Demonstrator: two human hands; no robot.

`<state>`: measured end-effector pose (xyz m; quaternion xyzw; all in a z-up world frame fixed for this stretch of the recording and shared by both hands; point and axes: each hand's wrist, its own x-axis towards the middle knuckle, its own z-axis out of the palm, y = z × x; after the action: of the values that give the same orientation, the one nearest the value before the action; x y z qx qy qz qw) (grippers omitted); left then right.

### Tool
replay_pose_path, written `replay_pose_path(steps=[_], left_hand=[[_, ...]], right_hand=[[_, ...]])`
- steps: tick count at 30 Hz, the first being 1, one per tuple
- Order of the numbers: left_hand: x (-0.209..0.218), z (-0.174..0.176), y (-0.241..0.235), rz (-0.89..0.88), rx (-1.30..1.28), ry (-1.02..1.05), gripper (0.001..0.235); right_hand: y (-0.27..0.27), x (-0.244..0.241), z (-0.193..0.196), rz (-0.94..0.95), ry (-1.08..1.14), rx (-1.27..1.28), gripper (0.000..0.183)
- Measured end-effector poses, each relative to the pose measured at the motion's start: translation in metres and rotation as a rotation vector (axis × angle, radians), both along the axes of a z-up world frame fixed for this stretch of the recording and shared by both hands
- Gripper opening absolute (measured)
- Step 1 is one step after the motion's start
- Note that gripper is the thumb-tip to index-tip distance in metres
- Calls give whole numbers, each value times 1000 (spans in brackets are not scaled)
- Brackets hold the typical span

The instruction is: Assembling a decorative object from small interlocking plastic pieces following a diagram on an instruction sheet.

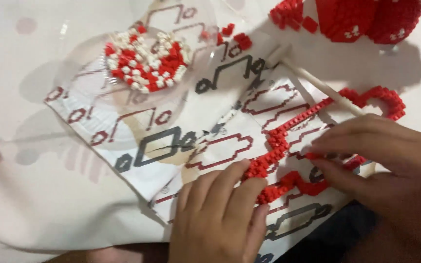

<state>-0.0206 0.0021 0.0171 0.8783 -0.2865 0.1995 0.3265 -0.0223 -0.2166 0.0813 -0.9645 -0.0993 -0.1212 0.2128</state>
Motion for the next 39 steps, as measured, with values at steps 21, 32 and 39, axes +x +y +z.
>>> replay_pose_path(steps=[21,32,39], left_hand=[[-8,-9,-24,205,163,74,23],[-2,-7,-20,110,164,30,21],[4,-13,-17,65,141,-37,14]], right_hand=[[-73,-8,-19,-32,40,50,24],[-43,5,-38,139,-52,-5,13],[-39,7,-36,166,-37,-8,14]])
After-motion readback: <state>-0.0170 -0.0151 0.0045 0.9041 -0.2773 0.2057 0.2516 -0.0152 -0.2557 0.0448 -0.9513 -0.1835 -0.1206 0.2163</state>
